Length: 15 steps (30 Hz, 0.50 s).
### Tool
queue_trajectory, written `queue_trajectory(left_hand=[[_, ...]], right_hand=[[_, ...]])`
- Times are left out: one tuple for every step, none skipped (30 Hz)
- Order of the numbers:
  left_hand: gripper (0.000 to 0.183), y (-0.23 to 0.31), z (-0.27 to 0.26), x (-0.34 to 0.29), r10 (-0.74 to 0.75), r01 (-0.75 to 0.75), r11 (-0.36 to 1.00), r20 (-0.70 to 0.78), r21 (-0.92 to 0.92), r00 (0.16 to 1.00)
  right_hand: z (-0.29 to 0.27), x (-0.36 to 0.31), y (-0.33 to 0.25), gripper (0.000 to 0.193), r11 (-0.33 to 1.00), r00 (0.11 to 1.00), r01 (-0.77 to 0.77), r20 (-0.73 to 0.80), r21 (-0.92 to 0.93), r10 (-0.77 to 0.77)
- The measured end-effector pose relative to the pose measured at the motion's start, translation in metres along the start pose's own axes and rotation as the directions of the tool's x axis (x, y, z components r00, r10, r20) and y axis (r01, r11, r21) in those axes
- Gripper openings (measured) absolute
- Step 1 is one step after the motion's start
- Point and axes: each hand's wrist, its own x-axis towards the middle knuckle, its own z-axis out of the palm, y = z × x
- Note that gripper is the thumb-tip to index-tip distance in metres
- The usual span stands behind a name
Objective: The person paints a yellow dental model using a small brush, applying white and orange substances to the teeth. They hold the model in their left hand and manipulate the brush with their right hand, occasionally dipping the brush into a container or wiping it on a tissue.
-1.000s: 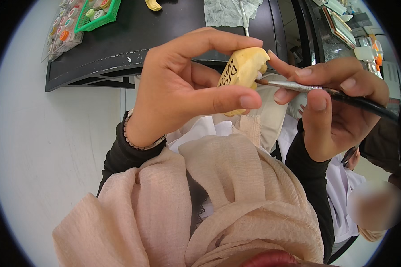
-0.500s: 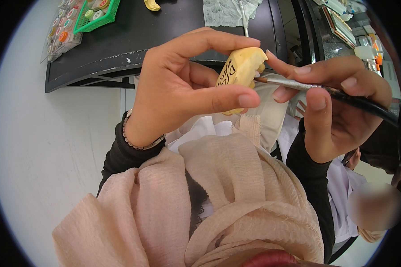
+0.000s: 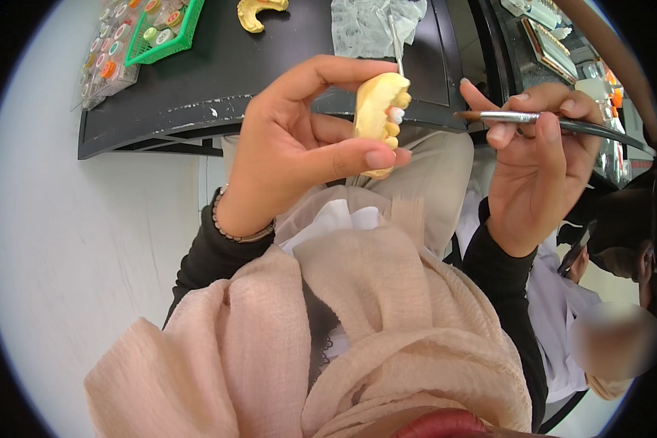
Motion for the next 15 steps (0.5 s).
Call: queue_trajectory(left_hand=[[0.049,-0.002,-0.001,0.001,0.012,-0.014,0.998,-0.018,-0.067,1.000],[0.050,-0.004,-0.001,0.001,0.023,-0.026,0.996,-0.035,-0.082,0.999],[0.051,-0.006,-0.002,0.001,0.034,-0.039,0.995,-0.054,-0.096,0.998],[0.052,-0.009,-0.003,0.001,0.043,-0.051,0.992,-0.070,-0.113,0.997],[0.054,-0.010,-0.003,0.001,0.033,-0.041,0.994,-0.082,-0.103,0.996],[0.054,-0.011,-0.004,0.002,0.068,-0.076,0.992,-0.084,-0.102,0.994],[0.054,-0.015,-0.006,0.003,0.100,-0.108,0.989,-0.084,-0.102,0.991],[0.055,-0.017,-0.007,0.004,0.133,-0.141,0.985,-0.083,-0.099,0.988],[0.055,-0.019,-0.007,0.006,0.163,-0.171,0.981,-0.090,-0.087,0.983],[0.056,-0.022,-0.009,0.009,0.190,-0.197,0.977,-0.095,-0.077,0.977],[0.056,-0.024,-0.011,0.010,0.218,-0.225,0.972,-0.103,-0.063,0.970],[0.056,-0.026,-0.013,0.012,0.266,-0.271,0.962,-0.112,-0.038,0.958],[0.056,-0.029,-0.015,0.013,0.311,-0.315,0.949,-0.124,-0.016,0.942],[0.056,-0.030,-0.017,0.015,0.355,-0.358,0.934,-0.134,0.007,0.925],[0.057,-0.028,-0.018,0.017,0.363,-0.365,0.931,-0.156,0.018,0.919]], right_hand=[[-0.003,-0.001,0.005,0.014,1.000,0.997,-0.009,-0.070,0.026,0.011],[-0.006,-0.001,0.012,0.013,0.998,0.990,-0.017,-0.139,0.053,0.024],[-0.009,-0.001,0.020,0.020,0.988,0.973,-0.008,-0.225,0.153,0.042],[-0.011,-0.003,0.029,0.020,0.994,0.959,-0.033,-0.277,0.102,0.061],[-0.013,-0.004,0.036,0.021,0.997,0.941,-0.060,-0.330,0.054,0.074],[-0.015,-0.004,0.044,0.021,0.996,0.920,-0.089,-0.382,0.008,0.085],[-0.017,-0.004,0.055,0.020,0.995,0.919,-0.097,-0.385,-0.026,0.080],[-0.021,-0.003,0.067,0.019,0.992,0.916,-0.117,-0.390,-0.044,0.091],[-0.026,-0.003,0.080,0.018,0.989,0.913,-0.136,-0.394,-0.060,0.102],[-0.030,-0.002,0.093,0.017,0.984,0.909,-0.158,-0.402,-0.077,0.114],[-0.031,-0.001,0.105,0.016,0.980,0.910,-0.170,-0.399,-0.099,0.118],[-0.031,0.001,0.116,0.015,0.976,0.910,-0.183,-0.396,-0.122,0.122],[-0.030,0.004,0.124,0.014,0.969,0.911,-0.201,-0.391,-0.146,0.130],[-0.028,0.008,0.130,0.014,0.968,0.920,-0.191,-0.372,-0.161,0.120],[-0.026,0.012,0.135,0.014,0.968,0.929,-0.181,-0.353,-0.176,0.109]])
